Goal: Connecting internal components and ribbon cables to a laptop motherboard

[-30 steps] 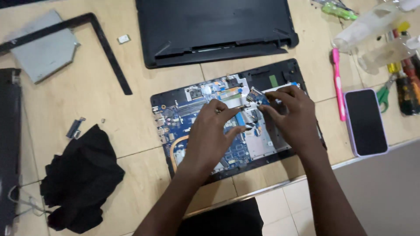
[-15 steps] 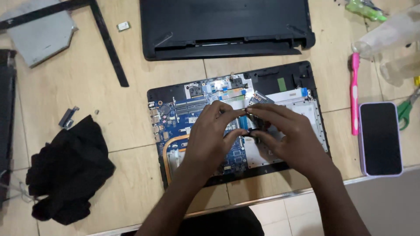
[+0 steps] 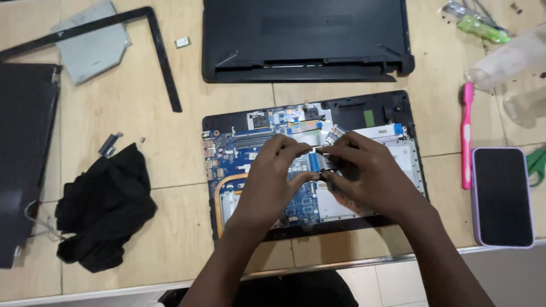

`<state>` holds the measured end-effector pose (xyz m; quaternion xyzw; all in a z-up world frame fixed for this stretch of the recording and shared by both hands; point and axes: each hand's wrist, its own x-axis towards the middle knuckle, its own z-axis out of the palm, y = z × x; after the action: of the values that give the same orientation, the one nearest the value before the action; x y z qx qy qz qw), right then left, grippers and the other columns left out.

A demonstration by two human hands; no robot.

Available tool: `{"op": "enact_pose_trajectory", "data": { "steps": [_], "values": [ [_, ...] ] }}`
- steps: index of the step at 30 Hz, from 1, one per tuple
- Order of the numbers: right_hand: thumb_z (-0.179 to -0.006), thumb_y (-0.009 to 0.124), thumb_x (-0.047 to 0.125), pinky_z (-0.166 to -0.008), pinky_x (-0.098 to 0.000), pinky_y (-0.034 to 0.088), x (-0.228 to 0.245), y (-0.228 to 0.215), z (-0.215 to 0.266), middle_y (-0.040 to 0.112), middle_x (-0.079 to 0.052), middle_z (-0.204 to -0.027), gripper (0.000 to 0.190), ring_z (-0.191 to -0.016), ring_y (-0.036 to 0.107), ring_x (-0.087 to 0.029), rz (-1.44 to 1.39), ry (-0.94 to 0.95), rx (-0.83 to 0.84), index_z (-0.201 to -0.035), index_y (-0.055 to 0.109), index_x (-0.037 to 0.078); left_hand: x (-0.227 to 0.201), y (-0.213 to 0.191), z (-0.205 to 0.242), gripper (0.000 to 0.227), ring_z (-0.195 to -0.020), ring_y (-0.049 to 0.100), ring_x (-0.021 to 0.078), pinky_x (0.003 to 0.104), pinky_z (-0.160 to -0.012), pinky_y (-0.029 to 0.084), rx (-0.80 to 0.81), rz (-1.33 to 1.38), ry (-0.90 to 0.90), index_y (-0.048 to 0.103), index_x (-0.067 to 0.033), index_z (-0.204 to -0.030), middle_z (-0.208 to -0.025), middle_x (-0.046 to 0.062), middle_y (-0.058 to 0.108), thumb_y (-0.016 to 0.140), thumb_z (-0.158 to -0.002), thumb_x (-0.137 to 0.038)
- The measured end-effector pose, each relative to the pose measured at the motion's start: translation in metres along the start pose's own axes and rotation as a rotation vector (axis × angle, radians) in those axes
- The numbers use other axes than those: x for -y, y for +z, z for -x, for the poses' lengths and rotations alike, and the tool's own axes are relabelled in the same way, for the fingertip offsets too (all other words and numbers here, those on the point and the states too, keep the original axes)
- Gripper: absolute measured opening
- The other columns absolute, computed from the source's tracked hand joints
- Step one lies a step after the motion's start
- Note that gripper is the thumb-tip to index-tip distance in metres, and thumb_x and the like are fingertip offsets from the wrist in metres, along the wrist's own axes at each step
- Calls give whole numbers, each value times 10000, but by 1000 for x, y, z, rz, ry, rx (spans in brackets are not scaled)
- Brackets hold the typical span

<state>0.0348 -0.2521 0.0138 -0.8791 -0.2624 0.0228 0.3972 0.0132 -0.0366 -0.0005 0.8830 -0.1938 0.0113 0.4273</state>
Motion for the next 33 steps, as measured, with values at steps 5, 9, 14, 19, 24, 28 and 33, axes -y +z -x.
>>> {"op": "enact_pose_trajectory", "data": {
  "steps": [5, 9, 14, 19, 24, 28, 33],
  "values": [
    [-719, 861, 41, -818, -599, 567, 4, -5, 0, 692, -220, -1017, 365, -960, 692, -513, -6, 48, 41, -1056, 726, 8, -1, 2, 1, 396, -966, 632, 337, 475, -791, 576, -3, 20, -29, 653, -21, -1206, -1042, 141, 553, 811, -910, -232],
    [-724, 879, 100, -827, -594, 576, 1, -5, 1, 676, -192, -1032, 394, -957, 693, -498, 31, 54, -5, -1078, 713, 51, 1, -2, -3, 308, -933, 623, 318, 465, -779, 577, 34, -9, 41, 674, -28, -1156, -1021, 124, 542, 783, -942, -220],
    [-790, 851, 141, -796, -533, 583, -9, 9, 7, 654, -131, -1039, 308, -888, 702, -409, 51, 119, -82, -1055, 710, 76, 6, -11, -11, 119, -873, 616, 363, 471, -667, 562, 81, -51, 177, 702, -34, -1097, -1005, 156, 541, 607, -1026, -43],
    [-784, 846, 115, -787, -547, 578, -7, 12, 8, 642, -154, -1067, 323, -891, 697, -438, 61, 139, -74, -1066, 707, 41, 15, -18, -13, 87, -824, 615, 346, 467, -624, 552, 157, -114, 274, 740, -63, -994, -990, 141, 548, 670, -955, -31],
    [-735, 849, 89, -810, -581, 564, -1, 8, 1, 648, -172, -1043, 387, -957, 686, -492, 16, 115, -50, -1091, 699, 62, 17, -23, -15, 77, -842, 641, 389, 487, -615, 557, 285, -146, 283, 725, -57, -988, -1022, 170, 594, 671, -937, -34],
    [-732, 844, 100, -846, -542, 569, -4, 6, -3, 668, -170, -1093, 354, -1012, 697, -466, 14, 117, -41, -1065, 723, 77, 20, -31, -22, 74, -853, 656, 415, 500, -609, 560, 359, -189, 305, 716, -54, -984, -1041, 188, 622, 672, -927, -36],
    [-716, 831, 29, -863, -572, 577, 1, 6, -7, 679, -232, -1103, 431, -1006, 695, -507, -3, 67, 4, -1132, 720, 11, 24, -24, -11, 123, -901, 675, 299, 405, -650, 588, 213, -250, 332, 757, -130, -1064, -1093, 104, 674, 699, -955, -131]
  ]
}}
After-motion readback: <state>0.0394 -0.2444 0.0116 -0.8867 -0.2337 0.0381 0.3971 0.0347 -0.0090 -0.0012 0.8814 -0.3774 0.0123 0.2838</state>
